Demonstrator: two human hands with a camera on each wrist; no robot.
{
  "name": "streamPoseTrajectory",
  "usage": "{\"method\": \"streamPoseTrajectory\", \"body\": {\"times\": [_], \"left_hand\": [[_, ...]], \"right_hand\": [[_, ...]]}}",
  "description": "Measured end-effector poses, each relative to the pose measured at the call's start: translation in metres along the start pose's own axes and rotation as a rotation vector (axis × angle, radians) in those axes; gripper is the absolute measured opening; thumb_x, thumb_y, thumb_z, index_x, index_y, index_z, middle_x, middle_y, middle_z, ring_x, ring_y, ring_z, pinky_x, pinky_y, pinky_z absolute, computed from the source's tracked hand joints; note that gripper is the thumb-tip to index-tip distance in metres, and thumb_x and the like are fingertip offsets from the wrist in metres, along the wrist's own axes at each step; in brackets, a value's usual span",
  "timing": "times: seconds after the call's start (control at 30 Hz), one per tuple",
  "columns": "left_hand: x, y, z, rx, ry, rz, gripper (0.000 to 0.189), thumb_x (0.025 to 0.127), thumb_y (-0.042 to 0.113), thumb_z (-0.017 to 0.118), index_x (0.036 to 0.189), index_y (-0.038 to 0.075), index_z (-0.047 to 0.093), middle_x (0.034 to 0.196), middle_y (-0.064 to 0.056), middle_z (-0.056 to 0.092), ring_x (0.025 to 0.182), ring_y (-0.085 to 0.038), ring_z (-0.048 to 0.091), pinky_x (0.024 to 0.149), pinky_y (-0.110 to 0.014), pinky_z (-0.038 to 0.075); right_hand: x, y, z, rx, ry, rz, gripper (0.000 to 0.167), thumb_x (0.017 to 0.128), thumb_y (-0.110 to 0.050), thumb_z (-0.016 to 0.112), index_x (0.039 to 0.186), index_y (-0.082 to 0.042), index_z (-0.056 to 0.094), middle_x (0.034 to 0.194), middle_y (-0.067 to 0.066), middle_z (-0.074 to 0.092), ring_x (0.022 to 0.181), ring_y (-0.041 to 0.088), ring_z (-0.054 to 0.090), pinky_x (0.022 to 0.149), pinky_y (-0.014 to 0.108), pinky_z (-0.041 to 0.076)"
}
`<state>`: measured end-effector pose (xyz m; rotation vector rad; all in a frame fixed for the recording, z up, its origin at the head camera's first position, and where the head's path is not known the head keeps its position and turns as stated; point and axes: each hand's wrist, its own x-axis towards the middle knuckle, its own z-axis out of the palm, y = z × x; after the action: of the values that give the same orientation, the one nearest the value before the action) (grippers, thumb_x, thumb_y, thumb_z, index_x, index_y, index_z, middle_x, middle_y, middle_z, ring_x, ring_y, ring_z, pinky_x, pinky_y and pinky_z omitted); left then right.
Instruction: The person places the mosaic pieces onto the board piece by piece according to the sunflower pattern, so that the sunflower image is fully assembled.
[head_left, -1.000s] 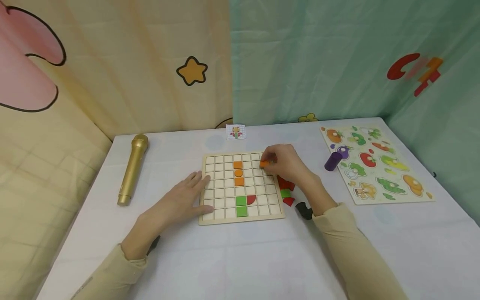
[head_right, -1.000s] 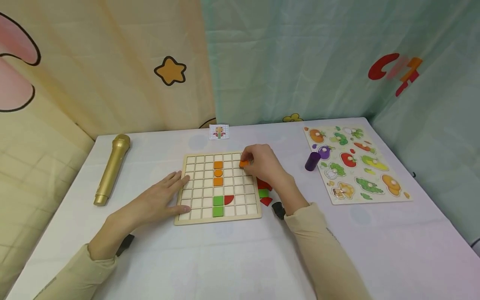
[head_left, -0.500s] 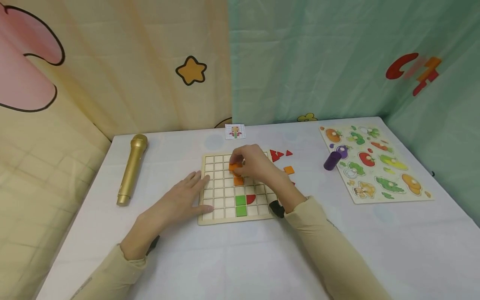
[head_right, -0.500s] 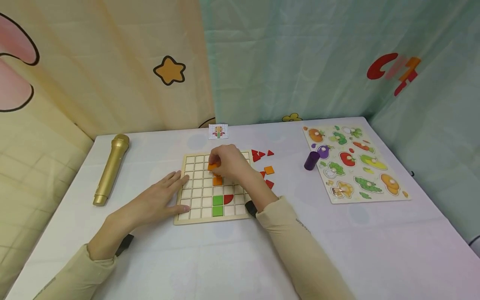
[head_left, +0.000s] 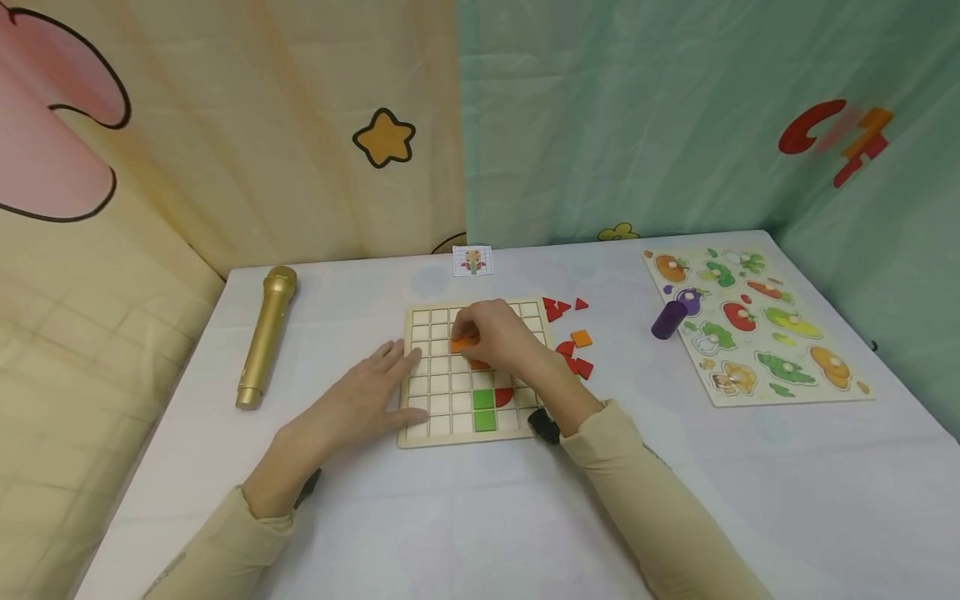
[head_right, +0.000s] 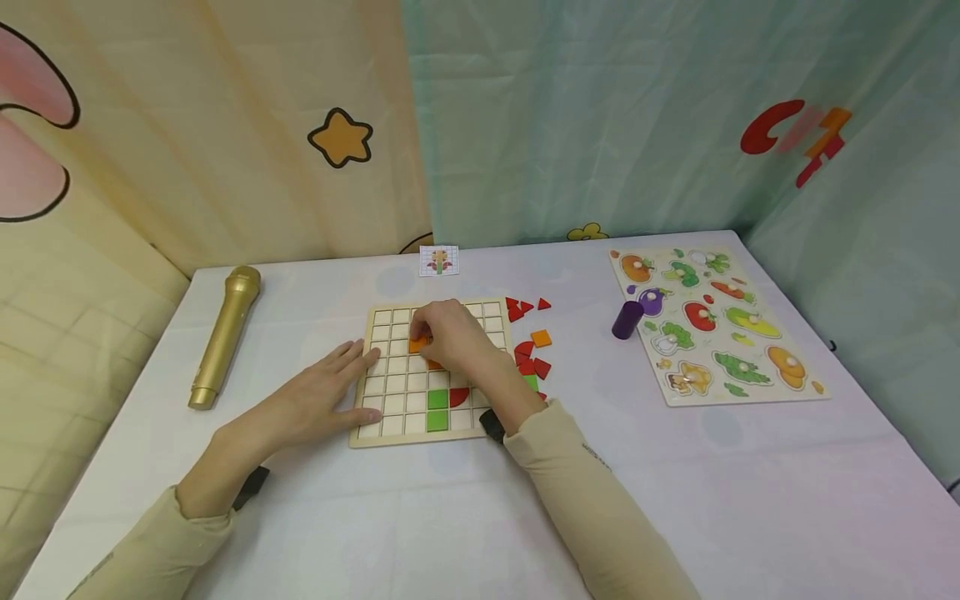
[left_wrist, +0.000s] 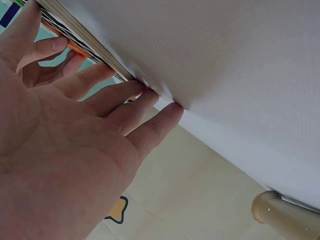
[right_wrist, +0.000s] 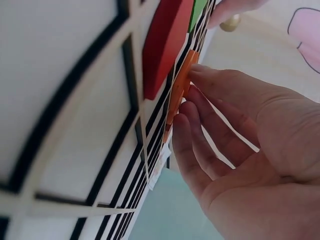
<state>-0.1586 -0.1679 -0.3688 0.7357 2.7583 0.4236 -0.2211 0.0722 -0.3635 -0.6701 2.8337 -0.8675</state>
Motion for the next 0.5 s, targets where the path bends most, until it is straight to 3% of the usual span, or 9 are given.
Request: {"method": "streamPoseTrajectory", "body": {"times": [0.5], "left_hand": [[0.0012,0.0008,0.0003,-0.001,-0.007,-0.014,0.092,0.098,0.051,0.071,0.165,0.004,0.031,0.172,-0.027,0.021,0.160,-0.048,0.019,0.126,-0.066,0.025]], "right_hand": [[0.0003,0.0005,0.0001,0.044,-0.003,0.010,0.010,0.092,-0.003,0.080,0.099,-0.009,0.077,0.095,0.002,0.074,0.091,0.019,0.064,0.089,0.031,0.058]]}}
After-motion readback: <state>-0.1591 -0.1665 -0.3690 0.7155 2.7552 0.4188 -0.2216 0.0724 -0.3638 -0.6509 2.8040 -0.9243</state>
